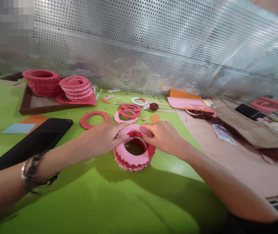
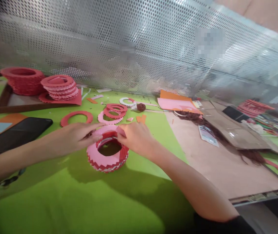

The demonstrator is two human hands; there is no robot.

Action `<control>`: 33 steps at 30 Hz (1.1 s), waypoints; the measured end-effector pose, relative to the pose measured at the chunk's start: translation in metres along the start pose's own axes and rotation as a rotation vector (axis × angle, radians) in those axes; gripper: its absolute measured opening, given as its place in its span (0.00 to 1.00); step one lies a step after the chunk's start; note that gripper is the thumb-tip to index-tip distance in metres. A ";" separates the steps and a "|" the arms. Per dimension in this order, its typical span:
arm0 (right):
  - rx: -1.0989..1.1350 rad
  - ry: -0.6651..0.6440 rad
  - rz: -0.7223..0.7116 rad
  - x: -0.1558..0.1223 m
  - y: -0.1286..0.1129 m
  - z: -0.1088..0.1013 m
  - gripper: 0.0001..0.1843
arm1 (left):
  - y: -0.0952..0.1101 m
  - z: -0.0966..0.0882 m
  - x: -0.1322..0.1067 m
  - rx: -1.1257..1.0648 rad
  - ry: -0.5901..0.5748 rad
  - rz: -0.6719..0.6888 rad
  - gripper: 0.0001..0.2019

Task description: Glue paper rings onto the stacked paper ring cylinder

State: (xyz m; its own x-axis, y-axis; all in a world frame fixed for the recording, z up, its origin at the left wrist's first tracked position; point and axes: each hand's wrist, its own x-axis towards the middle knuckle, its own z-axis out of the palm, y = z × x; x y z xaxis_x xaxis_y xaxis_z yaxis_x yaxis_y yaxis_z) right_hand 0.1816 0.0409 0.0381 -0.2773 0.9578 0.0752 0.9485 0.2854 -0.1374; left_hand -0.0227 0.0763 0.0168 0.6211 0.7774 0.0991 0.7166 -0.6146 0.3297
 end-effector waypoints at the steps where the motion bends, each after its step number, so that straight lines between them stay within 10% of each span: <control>1: -0.013 0.028 0.014 -0.001 -0.001 0.000 0.15 | 0.001 -0.001 -0.001 -0.002 0.023 -0.017 0.24; 9: -0.222 0.302 -0.025 0.000 -0.018 -0.006 0.14 | 0.016 -0.018 -0.002 0.213 0.158 -0.065 0.04; 20: -0.431 0.449 -0.178 0.010 -0.029 -0.045 0.12 | 0.030 -0.051 0.008 0.600 0.338 0.002 0.11; 27: -0.339 0.402 -0.130 0.008 -0.029 -0.042 0.09 | 0.034 -0.056 0.009 0.520 0.206 -0.071 0.14; 33: -0.001 0.544 -0.142 0.015 -0.021 -0.043 0.08 | 0.010 -0.059 0.007 0.178 0.476 0.048 0.27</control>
State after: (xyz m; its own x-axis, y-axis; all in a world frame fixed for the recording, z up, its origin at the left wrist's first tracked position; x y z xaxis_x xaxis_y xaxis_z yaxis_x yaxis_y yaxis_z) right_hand 0.1642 0.0480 0.0843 -0.2836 0.7549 0.5913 0.9080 0.4098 -0.0876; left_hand -0.0294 0.0834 0.0764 0.4711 0.6971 0.5405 0.7597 -0.6320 0.1530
